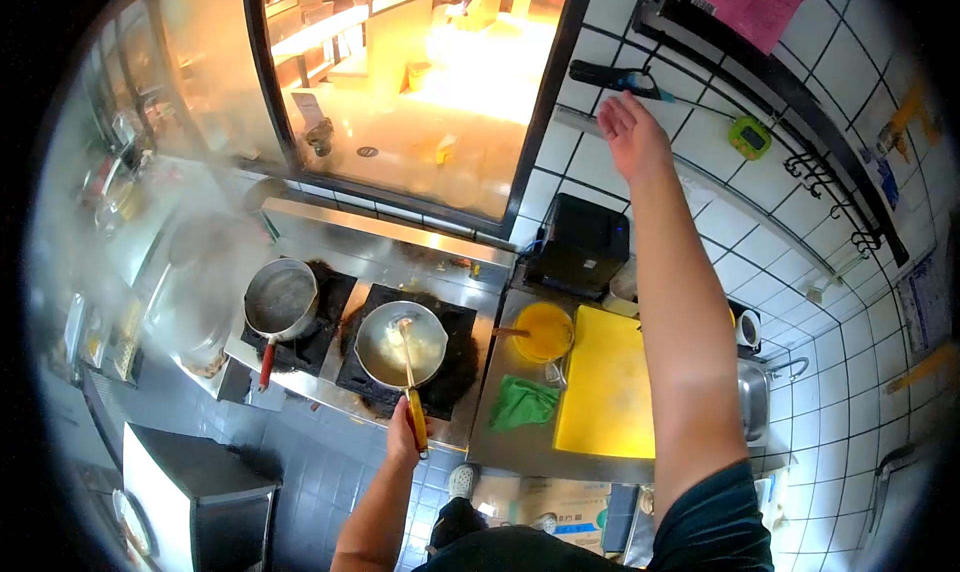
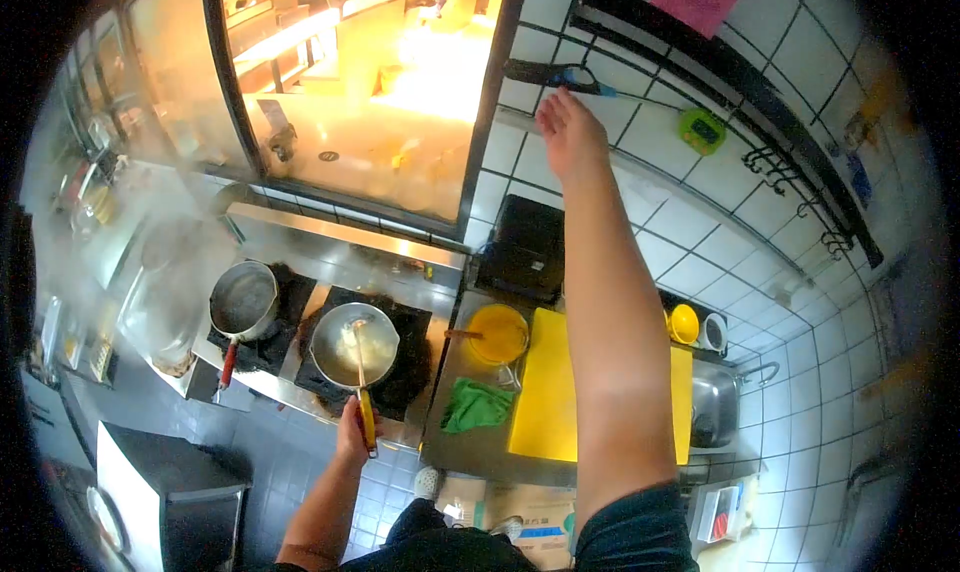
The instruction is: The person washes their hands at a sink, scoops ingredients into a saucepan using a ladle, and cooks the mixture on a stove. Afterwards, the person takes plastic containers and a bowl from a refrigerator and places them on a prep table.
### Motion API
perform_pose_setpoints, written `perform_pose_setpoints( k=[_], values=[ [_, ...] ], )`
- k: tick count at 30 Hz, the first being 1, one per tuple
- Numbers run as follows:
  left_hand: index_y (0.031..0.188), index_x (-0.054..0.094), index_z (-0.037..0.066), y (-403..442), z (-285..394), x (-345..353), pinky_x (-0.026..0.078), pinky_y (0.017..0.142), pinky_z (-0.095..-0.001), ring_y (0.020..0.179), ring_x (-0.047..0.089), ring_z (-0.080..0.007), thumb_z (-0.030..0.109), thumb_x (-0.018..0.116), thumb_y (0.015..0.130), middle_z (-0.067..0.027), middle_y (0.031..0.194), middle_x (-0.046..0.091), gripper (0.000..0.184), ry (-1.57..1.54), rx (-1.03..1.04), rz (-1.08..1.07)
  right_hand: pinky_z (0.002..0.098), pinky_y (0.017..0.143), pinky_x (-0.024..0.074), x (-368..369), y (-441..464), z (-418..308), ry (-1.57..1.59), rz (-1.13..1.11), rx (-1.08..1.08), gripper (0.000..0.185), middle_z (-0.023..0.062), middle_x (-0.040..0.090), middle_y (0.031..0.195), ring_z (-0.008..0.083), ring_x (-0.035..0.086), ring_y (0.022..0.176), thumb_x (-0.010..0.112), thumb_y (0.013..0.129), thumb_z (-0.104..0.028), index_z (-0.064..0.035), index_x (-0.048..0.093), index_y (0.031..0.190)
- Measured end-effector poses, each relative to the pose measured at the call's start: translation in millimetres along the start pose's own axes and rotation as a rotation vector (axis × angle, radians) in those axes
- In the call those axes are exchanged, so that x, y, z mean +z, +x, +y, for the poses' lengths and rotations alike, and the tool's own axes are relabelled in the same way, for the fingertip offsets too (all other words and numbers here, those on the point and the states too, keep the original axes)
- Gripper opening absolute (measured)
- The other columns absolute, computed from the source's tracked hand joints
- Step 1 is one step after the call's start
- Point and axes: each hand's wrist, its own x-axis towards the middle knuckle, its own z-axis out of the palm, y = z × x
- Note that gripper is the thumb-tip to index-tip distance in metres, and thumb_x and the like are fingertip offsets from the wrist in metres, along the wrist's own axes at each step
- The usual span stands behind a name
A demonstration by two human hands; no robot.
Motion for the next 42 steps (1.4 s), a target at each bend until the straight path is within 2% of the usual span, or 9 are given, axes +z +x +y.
perform_pose_setpoints(
  k=[5,13,30,33,35,37,38,39,42],
  values=[
    [0.131,0.052,0.015,-10.0,-6.4,-38.1,0.047,0.082,-0.0457,0.095,0.061,-0.0230,0.058,0.055,0.093,-0.0077,0.104,0.064,0.057,0.042,0.083,0.002,0.0421,0.097,0.0502,11.6,12.0,3.6,0.036,0.004,0.014,0.035,0.0170,0.060,0.120,0.0307,0.058,0.112,0.068,0.093,-0.015,0.0019,0.055,0.121],
    [0.141,0.042,0.006,-23.0,-23.4,-113.8,0.049,0.082,-0.0438,0.100,0.061,-0.0294,0.054,0.057,0.092,-0.0168,0.114,0.061,0.071,-0.006,0.038,0.243,0.0396,0.096,0.0509,21.6,7.5,-4.9,0.003,0.069,-0.005,0.028,0.0146,0.065,0.110,0.0285,0.062,0.108,0.070,0.092,-0.015,0.0009,0.060,0.112],
    [0.133,0.049,0.007,-27.9,-52.0,-147.8,0.049,0.082,-0.0426,0.096,0.060,-0.0278,0.053,0.055,0.093,-0.0146,0.107,0.062,0.062,0.019,0.080,0.246,0.0361,0.089,0.0537,40.1,-52.4,-12.5,-0.042,-0.107,-0.310,0.019,0.0120,0.066,0.101,0.0254,0.065,0.097,0.066,0.093,-0.012,-0.0031,0.059,0.107],
    [0.133,0.050,0.006,-15.0,-67.7,-152.0,0.048,0.084,-0.0434,0.100,0.060,-0.0284,0.051,0.055,0.093,-0.0157,0.113,0.061,0.060,0.050,0.095,0.282,0.0378,0.080,0.0531,4.3,-140.3,27.8,-0.116,-0.091,-0.111,0.017,0.0045,0.063,0.104,0.0190,0.062,0.092,0.065,0.092,-0.013,-0.0120,0.057,0.107],
    [0.135,0.050,0.005,12.0,-81.1,-165.0,0.047,0.085,-0.0437,0.103,0.060,-0.0291,0.048,0.055,0.092,-0.0166,0.118,0.061,0.061,0.093,0.069,0.333,0.0331,0.077,0.0448,-37.3,-207.1,77.3,-0.236,0.121,0.119,0.021,-0.0014,0.053,0.094,0.0126,0.051,0.087,0.065,0.087,-0.017,-0.0152,0.054,0.105],
    [0.138,0.048,0.004,36.2,-90.9,-170.7,0.047,0.087,-0.0424,0.106,0.059,-0.0283,0.043,0.056,0.092,-0.0170,0.122,0.061,0.060,0.186,0.123,0.360,0.0348,0.077,0.0497,-76.1,-280.7,138.5,-0.322,0.169,0.380,0.020,0.0033,0.053,0.093,0.0169,0.055,0.083,0.060,0.086,-0.016,-0.0113,0.049,0.102],
    [0.139,0.047,0.003,51.9,-95.0,-172.2,0.047,0.088,-0.0417,0.107,0.059,-0.0279,0.040,0.056,0.093,-0.0173,0.124,0.061,0.060,0.234,0.151,0.371,0.0403,0.069,0.0565,-63.4,-325.3,136.1,-0.262,0.062,0.627,0.020,0.0082,0.053,0.090,0.0220,0.059,0.072,0.056,0.087,-0.015,-0.0091,0.046,0.104],
    [0.138,0.048,0.003,73.1,-101.1,-175.5,0.047,0.088,-0.0388,0.105,0.059,-0.0255,0.033,0.057,0.092,-0.0148,0.122,0.061,0.055,0.357,0.237,0.397,0.0399,0.064,0.0574,-77.4,-356.0,154.9,-0.298,0.051,0.663,0.025,0.0084,0.056,0.084,0.0242,0.063,0.071,0.055,0.087,-0.013,-0.0084,0.046,0.110],
    [0.135,0.051,0.001,107.3,-103.2,-172.4,0.047,0.088,-0.0336,0.102,0.059,-0.0226,0.018,0.059,0.091,-0.0104,0.118,0.064,0.048,0.569,0.348,0.367,0.0322,0.057,0.0503,-117.8,-425.2,200.5,-0.570,-0.022,1.049,0.024,0.0052,0.058,0.082,0.0173,0.060,0.067,0.058,0.094,-0.021,-0.0095,0.050,0.114]
  ],
)
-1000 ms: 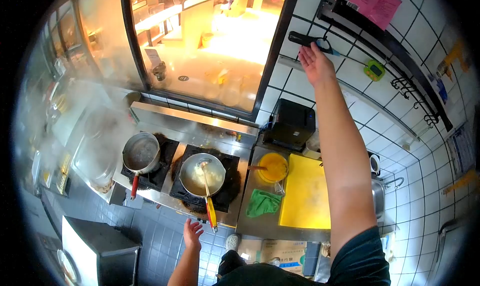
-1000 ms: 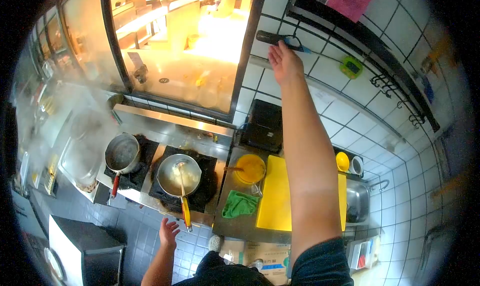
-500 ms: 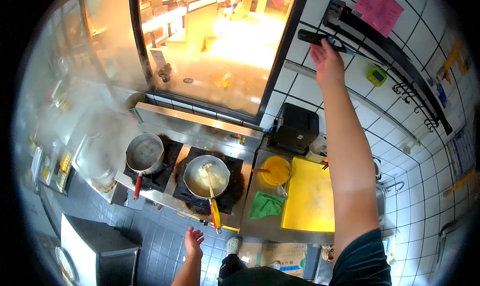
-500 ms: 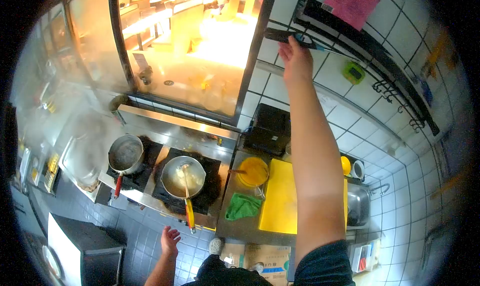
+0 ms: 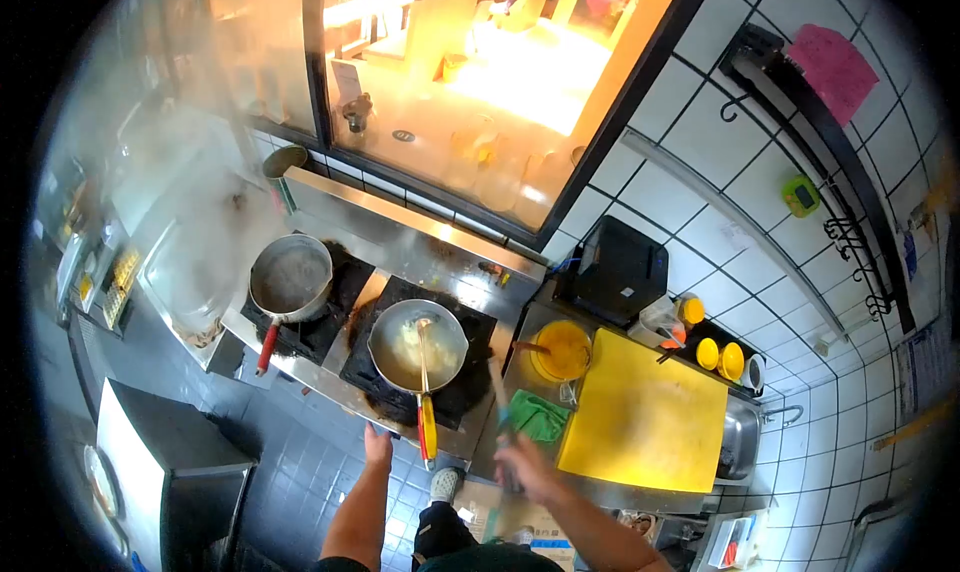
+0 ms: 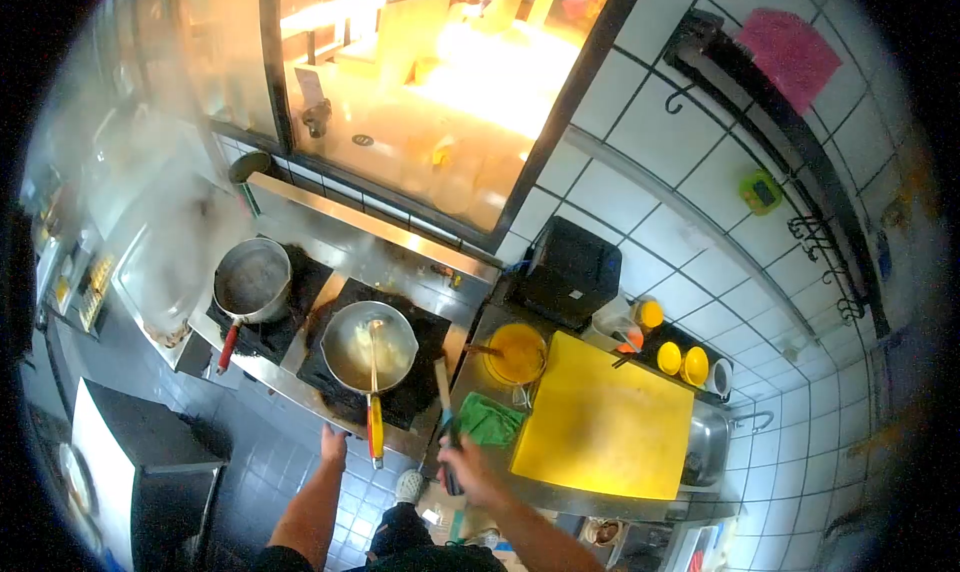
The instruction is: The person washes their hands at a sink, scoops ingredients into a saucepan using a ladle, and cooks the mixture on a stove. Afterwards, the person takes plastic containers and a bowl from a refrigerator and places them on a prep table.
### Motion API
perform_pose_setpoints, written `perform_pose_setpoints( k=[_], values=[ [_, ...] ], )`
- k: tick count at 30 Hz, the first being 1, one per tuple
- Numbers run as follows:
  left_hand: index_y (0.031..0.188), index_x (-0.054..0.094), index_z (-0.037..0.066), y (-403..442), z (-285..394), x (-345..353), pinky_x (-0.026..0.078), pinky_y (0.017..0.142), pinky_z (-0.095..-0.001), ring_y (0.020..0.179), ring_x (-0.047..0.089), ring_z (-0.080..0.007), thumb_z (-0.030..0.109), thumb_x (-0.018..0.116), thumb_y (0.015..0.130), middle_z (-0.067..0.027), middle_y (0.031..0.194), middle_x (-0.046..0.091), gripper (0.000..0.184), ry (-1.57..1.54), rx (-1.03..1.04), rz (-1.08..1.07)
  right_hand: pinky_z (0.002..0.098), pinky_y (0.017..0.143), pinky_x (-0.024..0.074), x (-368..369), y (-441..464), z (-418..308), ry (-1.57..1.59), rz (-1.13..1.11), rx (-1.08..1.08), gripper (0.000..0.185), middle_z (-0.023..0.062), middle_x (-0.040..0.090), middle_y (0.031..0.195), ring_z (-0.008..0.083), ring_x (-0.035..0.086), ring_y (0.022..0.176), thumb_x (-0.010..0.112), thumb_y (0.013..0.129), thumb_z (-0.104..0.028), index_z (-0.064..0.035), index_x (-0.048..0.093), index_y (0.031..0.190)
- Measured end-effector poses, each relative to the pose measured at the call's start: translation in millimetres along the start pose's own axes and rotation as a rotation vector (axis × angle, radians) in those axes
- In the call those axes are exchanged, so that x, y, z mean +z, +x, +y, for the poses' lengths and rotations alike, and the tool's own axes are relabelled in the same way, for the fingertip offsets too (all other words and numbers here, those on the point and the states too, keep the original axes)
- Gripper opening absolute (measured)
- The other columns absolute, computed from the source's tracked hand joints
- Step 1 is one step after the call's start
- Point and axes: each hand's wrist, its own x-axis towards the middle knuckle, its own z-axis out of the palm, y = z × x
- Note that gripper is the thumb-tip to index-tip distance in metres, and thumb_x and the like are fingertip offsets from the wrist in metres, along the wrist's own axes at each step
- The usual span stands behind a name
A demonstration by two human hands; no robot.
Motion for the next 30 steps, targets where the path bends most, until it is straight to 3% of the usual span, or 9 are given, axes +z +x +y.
perform_pose_setpoints(
  k=[6,9,10,11,13,15,20,24,30],
  values=[
    [0.118,0.064,-0.003,5.3,24.7,3.9,0.049,0.091,-0.0388,0.111,0.065,-0.0358,0.018,0.065,0.087,-0.0241,0.111,0.069,0.037,0.241,-0.053,-0.190,0.0270,0.057,0.0449,5.7,18.1,65.4,-0.373,-0.006,0.065,0.034,0.0044,0.062,0.089,0.0121,0.058,0.067,0.059,0.099,-0.038,-0.0077,0.058,0.113],
    [0.115,0.066,-0.002,4.9,1.5,-0.6,0.050,0.090,-0.0428,0.109,0.065,-0.0388,0.023,0.068,0.087,-0.0234,0.109,0.070,0.037,0.278,0.151,-0.163,0.0308,0.058,0.0480,-10.1,45.1,100.1,-0.390,0.068,0.005,0.032,0.0036,0.060,0.083,0.0131,0.056,0.064,0.055,0.100,-0.037,-0.0067,0.058,0.110],
    [0.114,0.065,-0.002,-1.8,14.2,-0.6,0.050,0.090,-0.0416,0.108,0.066,-0.0370,0.020,0.067,0.087,-0.0226,0.109,0.070,0.035,0.303,0.068,-0.134,0.0323,0.058,0.0491,-9.5,49.0,107.9,-0.323,0.121,0.021,0.030,0.0033,0.059,0.080,0.0133,0.055,0.063,0.054,0.101,-0.035,-0.0059,0.057,0.106],
    [0.110,0.066,-0.002,-5.9,17.7,0.9,0.052,0.082,-0.0390,0.095,0.070,-0.0312,0.018,0.069,0.085,-0.0200,0.102,0.072,0.032,0.291,0.101,-0.081,0.0360,0.062,0.0489,-5.2,43.0,82.4,-0.493,0.044,0.094,0.051,0.0079,0.063,0.086,0.0191,0.058,0.072,0.049,0.102,-0.043,-0.0013,0.051,0.132],
    [0.103,0.065,-0.003,20.5,-61.0,3.7,0.049,0.062,-0.0319,0.068,0.061,-0.0148,0.013,0.069,0.087,-0.0092,0.084,0.069,0.023,0.049,-0.033,-0.048,0.0372,0.064,0.0506,-4.0,46.4,73.1,-0.639,0.014,-0.022,0.047,0.0135,0.067,0.088,0.0222,0.063,0.074,0.051,0.102,-0.039,0.0004,0.055,0.126],
    [0.107,0.063,-0.003,-4.0,-16.2,9.0,0.046,0.061,-0.0251,0.069,0.057,-0.0097,0.008,0.061,0.095,-0.0026,0.082,0.064,0.017,-0.267,-0.137,-0.083,0.0378,0.060,0.0499,-2.6,54.4,89.5,-0.617,0.118,-0.194,0.043,0.0123,0.066,0.082,0.0234,0.062,0.067,0.054,0.101,-0.037,0.0004,0.057,0.123],
    [0.114,0.060,-0.005,-3.2,-11.0,2.0,0.057,0.072,-0.0331,0.083,0.069,-0.0253,0.006,0.059,0.093,-0.0152,0.102,0.068,0.023,-0.567,-0.435,-0.166,0.0375,0.058,0.0486,15.3,60.5,73.2,-0.620,0.213,-0.339,0.031,0.0152,0.067,0.075,0.0251,0.064,0.063,0.061,0.096,-0.031,-0.0009,0.065,0.106],
    [0.101,0.059,-0.004,34.0,-59.9,-12.0,0.056,0.074,-0.0437,0.083,0.067,-0.0328,0.010,0.047,0.095,-0.0182,0.095,0.066,0.020,-0.348,-0.646,-0.169,0.0472,0.066,0.0508,26.9,77.4,75.0,-0.563,0.232,-0.312,0.032,0.0227,0.068,0.080,0.0411,0.067,0.074,0.063,0.093,-0.031,0.0002,0.066,0.099],
    [0.096,0.058,-0.005,4.8,7.8,0.0,0.055,0.061,-0.0504,0.071,0.065,-0.0377,0.012,0.040,0.094,-0.0200,0.085,0.064,0.025,-0.435,-0.736,-0.154,0.0439,0.063,0.0504,36.9,96.3,84.3,-0.546,0.256,-0.260,0.035,0.0230,0.066,0.076,0.0386,0.067,0.071,0.064,0.093,-0.033,0.0009,0.067,0.101]
  ],
)
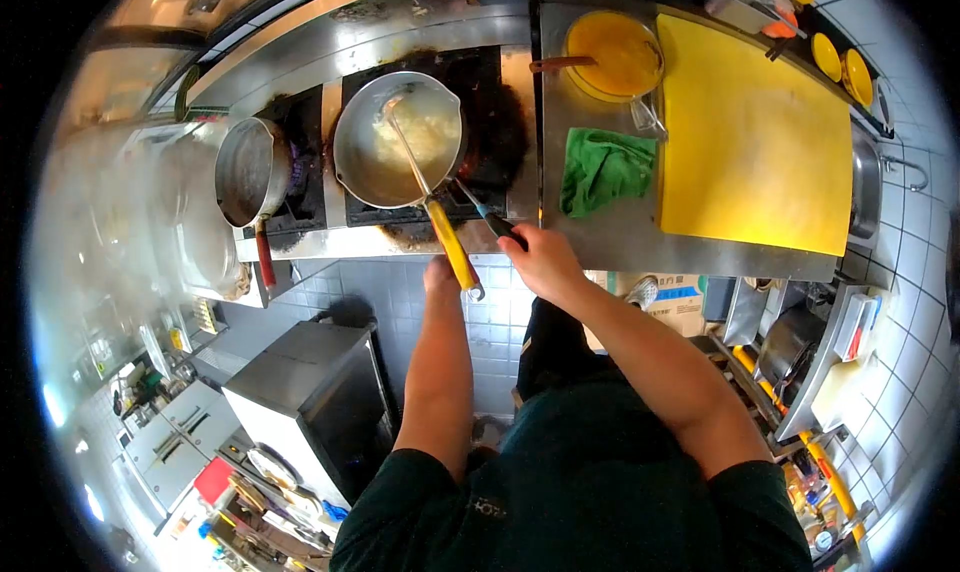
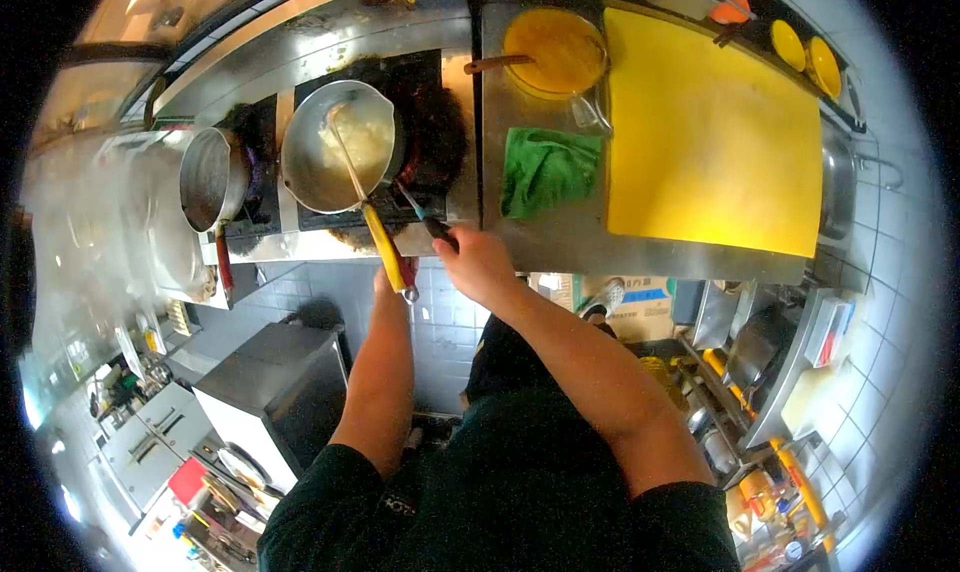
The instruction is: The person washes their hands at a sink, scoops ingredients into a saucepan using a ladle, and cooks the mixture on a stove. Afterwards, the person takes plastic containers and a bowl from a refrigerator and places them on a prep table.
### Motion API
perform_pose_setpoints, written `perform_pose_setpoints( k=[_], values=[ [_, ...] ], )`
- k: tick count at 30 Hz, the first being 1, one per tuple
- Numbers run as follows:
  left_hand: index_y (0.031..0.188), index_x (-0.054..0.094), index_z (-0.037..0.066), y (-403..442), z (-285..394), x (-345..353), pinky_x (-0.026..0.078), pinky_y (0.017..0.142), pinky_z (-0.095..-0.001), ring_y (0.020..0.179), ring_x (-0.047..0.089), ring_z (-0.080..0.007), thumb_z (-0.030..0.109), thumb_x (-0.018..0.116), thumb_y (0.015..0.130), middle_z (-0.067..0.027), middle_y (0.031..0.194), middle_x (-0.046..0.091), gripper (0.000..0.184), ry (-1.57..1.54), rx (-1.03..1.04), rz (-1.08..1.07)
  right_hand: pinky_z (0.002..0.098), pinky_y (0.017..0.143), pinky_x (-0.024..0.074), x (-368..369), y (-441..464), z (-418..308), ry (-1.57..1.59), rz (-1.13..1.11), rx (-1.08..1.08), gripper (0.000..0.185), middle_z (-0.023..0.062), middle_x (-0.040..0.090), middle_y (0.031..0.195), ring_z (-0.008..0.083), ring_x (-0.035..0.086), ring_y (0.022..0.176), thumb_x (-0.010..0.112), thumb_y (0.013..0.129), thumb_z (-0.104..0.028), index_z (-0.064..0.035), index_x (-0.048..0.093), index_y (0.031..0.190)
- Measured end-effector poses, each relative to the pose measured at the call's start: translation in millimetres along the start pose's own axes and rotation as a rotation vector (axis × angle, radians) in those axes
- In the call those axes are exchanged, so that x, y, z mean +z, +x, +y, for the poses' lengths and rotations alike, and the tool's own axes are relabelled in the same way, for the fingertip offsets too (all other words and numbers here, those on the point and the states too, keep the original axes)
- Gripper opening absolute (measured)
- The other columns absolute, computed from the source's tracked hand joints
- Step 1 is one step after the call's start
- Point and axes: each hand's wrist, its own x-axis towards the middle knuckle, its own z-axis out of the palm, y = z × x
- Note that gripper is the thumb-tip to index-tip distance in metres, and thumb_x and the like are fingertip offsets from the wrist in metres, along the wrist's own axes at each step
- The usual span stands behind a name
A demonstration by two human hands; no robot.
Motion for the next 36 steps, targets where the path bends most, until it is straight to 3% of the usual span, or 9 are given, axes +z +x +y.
perform_pose_setpoints(
  k=[3,18,24,27,28,31,33,36],
  values=[
    [0.097,0.058,-0.005,0.2,3.1,7.7,0.053,0.054,-0.0500,0.064,0.063,-0.0377,0.013,0.041,0.094,-0.0198,0.082,0.063,0.025,-0.033,-0.026,0.162,0.0450,0.065,0.0510,1.7,3.0,-3.3,-0.009,0.014,0.002,0.035,0.0237,0.066,0.076,0.0390,0.067,0.072,0.063,0.093,-0.033,0.0010,0.067,0.101],
    [0.105,0.061,0.000,15.7,-2.0,-2.1,0.055,0.061,-0.0398,0.069,0.064,-0.0313,0.019,0.045,0.098,-0.0159,0.086,0.065,0.027,-0.049,0.004,0.158,0.0478,0.067,0.0506,-6.6,5.3,-3.1,0.015,-0.005,0.023,0.032,0.0245,0.067,0.079,0.0414,0.066,0.076,0.065,0.091,-0.030,0.0009,0.067,0.097],
    [0.100,0.061,-0.003,19.6,-2.7,-3.1,0.053,0.055,-0.0476,0.065,0.063,-0.0343,0.021,0.044,0.097,-0.0178,0.082,0.063,0.029,0.006,0.004,0.138,0.0473,0.068,0.0520,-14.6,-27.4,34.0,-0.043,0.213,-0.224,0.036,0.0232,0.068,0.087,0.0421,0.066,0.080,0.072,0.088,-0.024,-0.0042,0.058,0.114],
    [0.099,0.058,-0.003,23.1,-2.7,-15.3,0.053,0.058,-0.0531,0.068,0.062,-0.0372,0.023,0.040,0.097,-0.0199,0.082,0.062,0.031,0.148,-0.025,0.065,0.0417,0.070,0.0536,-41.8,-58.4,43.4,-0.022,0.209,-0.176,0.042,0.0209,0.068,0.089,0.0362,0.068,0.079,0.072,0.088,-0.023,-0.0033,0.055,0.120],
    [0.098,0.057,-0.002,38.8,-11.2,-22.8,0.054,0.064,-0.0536,0.073,0.063,-0.0380,0.022,0.040,0.097,-0.0205,0.085,0.062,0.030,-0.028,-0.011,0.088,0.0394,0.071,0.0540,-49.2,-68.8,50.7,-0.039,0.232,-0.200,0.041,0.0203,0.068,0.091,0.0333,0.069,0.080,0.072,0.089,-0.022,-0.0023,0.055,0.121],
    [0.100,0.058,-0.001,89.0,-27.4,-57.1,0.056,0.072,-0.0434,0.078,0.065,-0.0323,0.007,0.053,0.093,-0.0159,0.089,0.064,0.011,-0.166,-0.081,0.047,0.0399,0.074,0.0556,-74.8,-102.9,62.1,0.000,0.219,-0.142,0.043,0.0211,0.068,0.099,0.0292,0.069,0.088,0.070,0.091,-0.019,0.0005,0.052,0.126],
    [0.110,0.058,-0.003,36.6,-12.5,-10.3,0.057,0.078,-0.0439,0.088,0.067,-0.0331,0.008,0.045,0.098,-0.0185,0.102,0.067,0.021,-0.265,-0.026,0.117,0.0384,0.076,0.0556,-88.6,-122.7,79.0,-0.013,0.244,-0.138,0.046,0.0210,0.066,0.104,0.0281,0.069,0.090,0.068,0.092,-0.019,0.0015,0.050,0.128],
    [0.104,0.056,0.000,15.1,-5.2,6.9,0.056,0.069,-0.0437,0.079,0.065,-0.0323,0.011,0.045,0.098,-0.0180,0.095,0.065,0.017,-0.344,-0.055,0.137,0.0376,0.081,0.0549,-105.2,-144.2,66.2,0.107,0.259,-0.053,0.049,0.0212,0.065,0.110,0.0290,0.068,0.094,0.069,0.091,-0.018,0.0024,0.049,0.131]
  ],
)
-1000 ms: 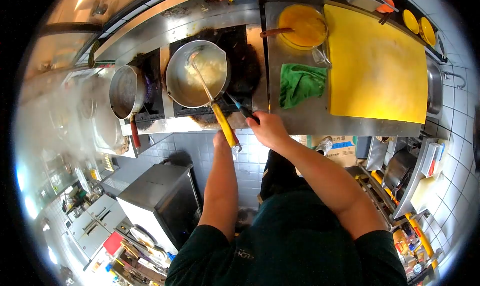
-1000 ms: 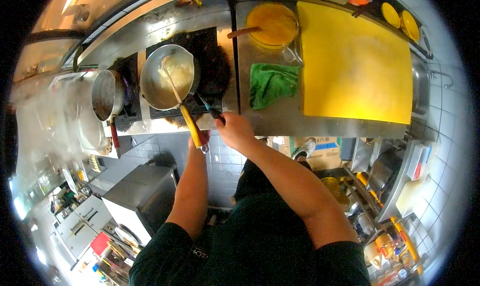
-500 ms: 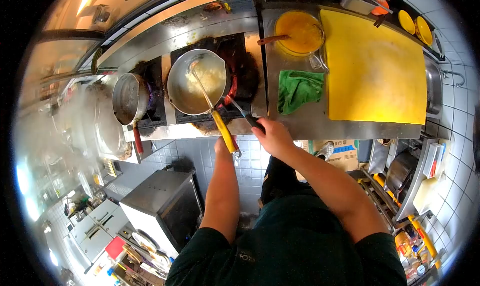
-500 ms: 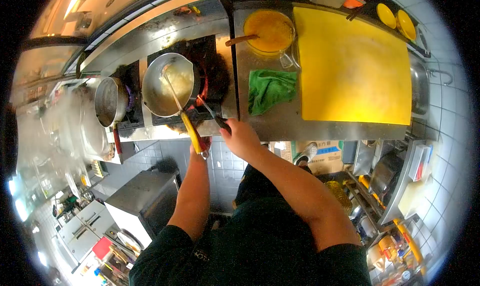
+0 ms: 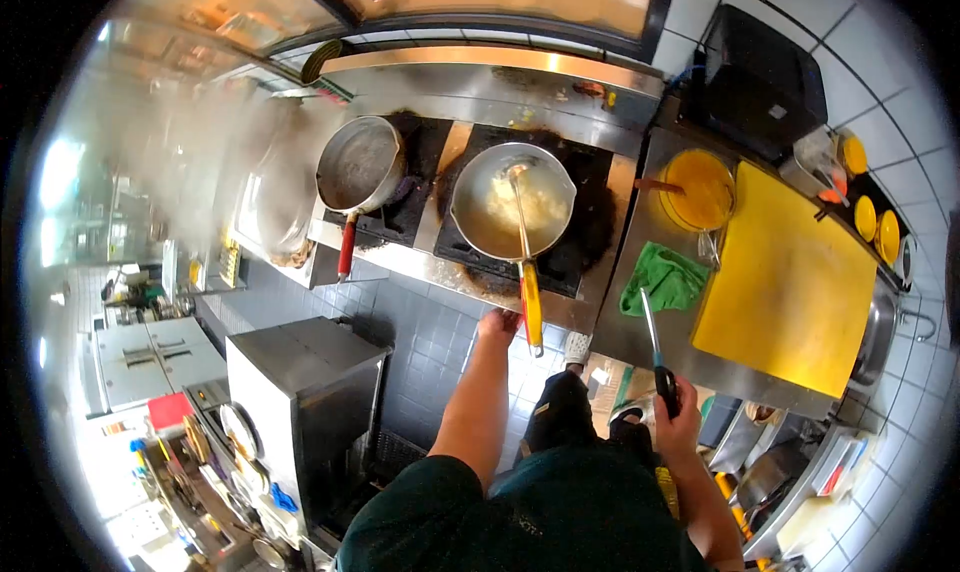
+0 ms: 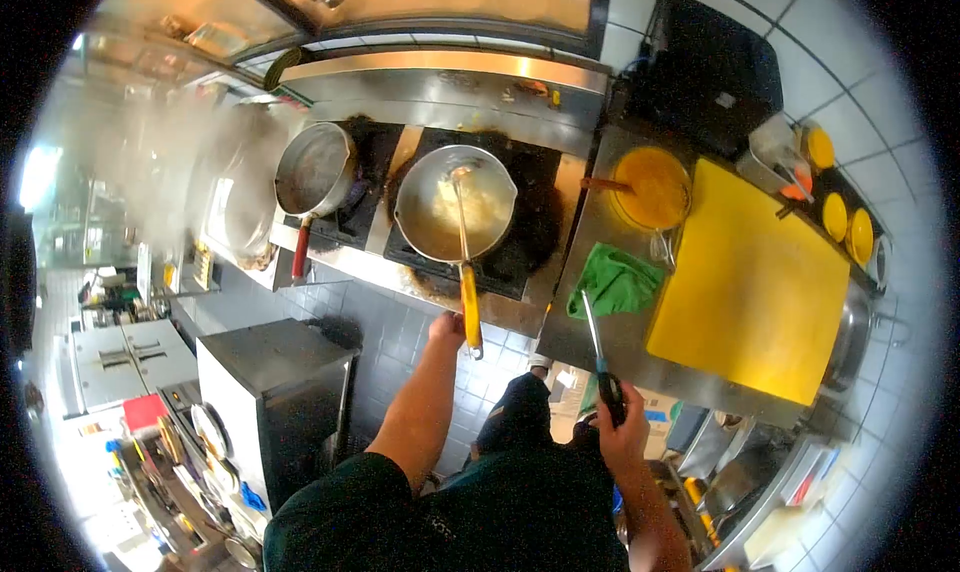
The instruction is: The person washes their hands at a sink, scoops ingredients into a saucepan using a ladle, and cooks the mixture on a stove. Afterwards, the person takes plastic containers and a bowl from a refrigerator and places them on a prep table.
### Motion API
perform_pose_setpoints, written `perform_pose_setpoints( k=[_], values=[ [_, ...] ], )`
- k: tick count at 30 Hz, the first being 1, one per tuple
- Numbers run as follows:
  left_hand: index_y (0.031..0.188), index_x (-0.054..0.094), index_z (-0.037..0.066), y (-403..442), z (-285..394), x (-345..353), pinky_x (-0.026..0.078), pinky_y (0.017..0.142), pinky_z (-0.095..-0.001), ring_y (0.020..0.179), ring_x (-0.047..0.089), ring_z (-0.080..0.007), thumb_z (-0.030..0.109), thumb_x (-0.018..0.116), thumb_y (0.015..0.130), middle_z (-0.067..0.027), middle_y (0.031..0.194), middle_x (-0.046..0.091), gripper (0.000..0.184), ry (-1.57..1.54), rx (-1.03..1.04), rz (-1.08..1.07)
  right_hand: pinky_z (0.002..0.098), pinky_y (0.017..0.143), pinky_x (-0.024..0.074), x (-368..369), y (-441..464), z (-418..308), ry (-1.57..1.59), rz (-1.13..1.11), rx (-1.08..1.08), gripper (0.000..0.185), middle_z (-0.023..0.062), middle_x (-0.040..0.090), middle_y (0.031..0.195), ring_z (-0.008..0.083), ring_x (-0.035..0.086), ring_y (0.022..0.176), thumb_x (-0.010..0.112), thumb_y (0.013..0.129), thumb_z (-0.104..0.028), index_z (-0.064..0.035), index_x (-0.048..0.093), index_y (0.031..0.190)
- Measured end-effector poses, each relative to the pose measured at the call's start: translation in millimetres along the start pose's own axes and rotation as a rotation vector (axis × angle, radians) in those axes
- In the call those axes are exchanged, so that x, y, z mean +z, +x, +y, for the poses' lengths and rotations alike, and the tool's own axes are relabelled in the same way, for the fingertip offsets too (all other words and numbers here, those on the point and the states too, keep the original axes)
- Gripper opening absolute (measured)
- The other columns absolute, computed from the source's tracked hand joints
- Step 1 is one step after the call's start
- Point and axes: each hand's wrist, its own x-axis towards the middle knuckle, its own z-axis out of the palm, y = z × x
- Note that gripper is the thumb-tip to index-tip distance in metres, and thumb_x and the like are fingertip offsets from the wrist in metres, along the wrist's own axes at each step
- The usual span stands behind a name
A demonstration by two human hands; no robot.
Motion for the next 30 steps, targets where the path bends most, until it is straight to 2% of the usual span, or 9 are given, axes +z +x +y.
perform_pose_setpoints(
  k=[14,16,18,20,22,26,28,29,30],
  values=[
    [0.109,0.055,-0.004,-11.2,7.0,-0.1,0.057,0.064,-0.0476,0.077,0.066,-0.0385,0.008,0.052,0.094,-0.0232,0.096,0.065,0.019,0.085,0.012,0.058,0.0386,0.085,0.0548,-7.8,-13.5,-8.3,-0.042,0.042,-0.140,0.049,0.0230,0.067,0.108,0.0303,0.069,0.099,0.069,0.090,-0.017,0.0026,0.049,0.130],
    [0.107,0.055,-0.004,38.2,0.8,-24.0,0.054,0.057,-0.0465,0.067,0.063,-0.0372,0.015,0.048,0.097,-0.0212,0.087,0.064,0.022,0.005,0.034,-0.006,0.0404,0.085,0.0558,-9.7,-15.0,5.2,-0.132,0.059,-0.184,0.051,0.0254,0.068,0.107,0.0330,0.070,0.095,0.073,0.088,-0.019,0.0039,0.051,0.127],
    [0.112,0.054,0.000,99.5,6.9,-66.9,0.055,0.070,-0.0446,0.077,0.063,-0.0320,0.014,0.044,0.100,-0.0179,0.092,0.063,0.021,0.190,-0.084,-0.135,0.0412,0.082,0.0566,-10.3,-18.9,3.8,-0.152,0.087,-0.189,0.052,0.0250,0.068,0.106,0.0341,0.071,0.093,0.074,0.087,-0.019,0.0031,0.052,0.128],
    [0.107,0.055,0.000,84.2,7.2,-56.4,0.054,0.065,-0.0443,0.073,0.061,-0.0335,0.017,0.041,0.101,-0.0171,0.086,0.062,0.023,0.139,0.013,-0.160,0.0415,0.078,0.0570,-10.7,-21.6,3.5,-0.158,0.097,-0.181,0.051,0.0239,0.068,0.105,0.0345,0.071,0.092,0.075,0.086,-0.019,0.0017,0.053,0.127],
    [0.105,0.056,0.001,-15.7,9.5,-0.8,0.054,0.064,-0.0443,0.072,0.061,-0.0341,0.022,0.038,0.101,-0.0160,0.084,0.061,0.028,0.304,0.012,-0.080,0.0409,0.078,0.0570,-11.5,-24.7,8.5,-0.105,0.097,-0.199,0.050,0.0224,0.069,0.105,0.0355,0.071,0.090,0.076,0.085,-0.017,-0.0009,0.054,0.127],
    [0.113,0.060,0.011,35.2,16.7,-27.2,0.054,0.064,-0.0468,0.085,0.065,-0.0305,0.043,0.047,0.099,-0.0095,0.099,0.067,0.037,0.197,-0.028,-0.262,0.0414,0.079,0.0571,-8.9,-39.6,11.3,-0.129,0.122,-0.105,0.050,0.0214,0.068,0.107,0.0378,0.070,0.092,0.076,0.084,-0.015,-0.0011,0.053,0.126],
    [0.116,0.061,0.017,28.0,27.2,-24.0,0.055,0.067,-0.0464,0.091,0.066,-0.0297,0.048,0.051,0.097,-0.0067,0.107,0.068,0.037,0.297,-0.099,-0.424,0.0415,0.080,0.0573,-8.4,-43.9,19.3,-0.149,0.116,-0.080,0.050,0.0213,0.068,0.107,0.0377,0.070,0.093,0.076,0.083,-0.014,-0.0006,0.053,0.126],
    [0.116,0.062,0.015,24.2,24.5,-24.2,0.056,0.068,-0.0441,0.092,0.067,-0.0280,0.043,0.054,0.097,-0.0061,0.106,0.069,0.034,0.341,-0.002,-0.672,0.0414,0.080,0.0573,-4.2,-50.7,32.7,-0.133,0.126,-0.081,0.052,0.0215,0.067,0.108,0.0376,0.070,0.094,0.077,0.083,-0.013,0.0004,0.052,0.126],
    [0.113,0.062,0.013,24.5,25.2,-23.8,0.056,0.066,-0.0438,0.088,0.067,-0.0278,0.040,0.055,0.097,-0.0069,0.102,0.069,0.032,0.342,0.010,-0.600,0.0412,0.080,0.0573,-0.7,-55.5,38.8,-0.101,0.133,-0.060,0.052,0.0215,0.067,0.109,0.0375,0.070,0.094,0.077,0.083,-0.013,0.0006,0.052,0.126]
  ],
)
